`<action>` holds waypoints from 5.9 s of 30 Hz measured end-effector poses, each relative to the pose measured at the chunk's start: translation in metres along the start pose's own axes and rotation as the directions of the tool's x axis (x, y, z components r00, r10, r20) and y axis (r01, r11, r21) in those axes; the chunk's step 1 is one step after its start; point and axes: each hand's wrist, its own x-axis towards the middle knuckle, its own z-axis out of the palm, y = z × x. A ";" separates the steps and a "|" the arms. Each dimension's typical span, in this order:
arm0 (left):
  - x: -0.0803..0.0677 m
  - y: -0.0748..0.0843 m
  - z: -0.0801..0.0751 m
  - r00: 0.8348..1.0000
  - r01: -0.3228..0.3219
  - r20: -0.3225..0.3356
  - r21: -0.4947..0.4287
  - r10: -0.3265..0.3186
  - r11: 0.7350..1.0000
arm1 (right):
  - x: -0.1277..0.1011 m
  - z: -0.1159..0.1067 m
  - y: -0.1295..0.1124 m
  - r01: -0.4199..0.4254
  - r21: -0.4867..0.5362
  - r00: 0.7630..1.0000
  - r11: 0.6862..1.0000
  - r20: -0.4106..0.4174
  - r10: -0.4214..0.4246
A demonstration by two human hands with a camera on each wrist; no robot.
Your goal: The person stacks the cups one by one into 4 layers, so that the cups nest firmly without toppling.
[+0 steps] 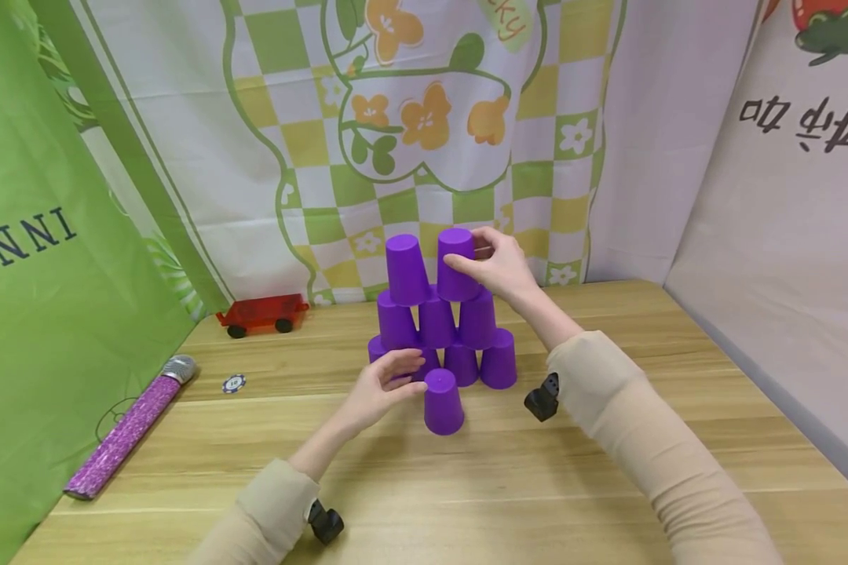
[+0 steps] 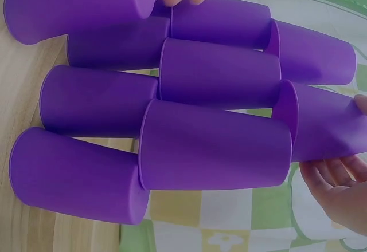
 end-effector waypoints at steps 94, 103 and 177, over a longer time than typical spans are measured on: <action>0.012 0.112 -0.056 0.995 -0.045 -0.082 0.176 0.060 0.983 | -0.062 -0.022 0.122 -0.078 0.173 0.972 0.982 0.231 0.036; 0.026 0.152 -0.072 0.990 -0.092 -0.082 0.247 0.116 0.965 | -0.066 -0.008 0.131 -0.048 0.108 0.973 0.993 0.231 0.022; 0.136 0.179 -0.049 0.984 -0.054 -0.143 0.326 0.106 0.944 | -0.065 0.009 0.138 -0.078 -0.024 0.979 0.997 0.189 0.081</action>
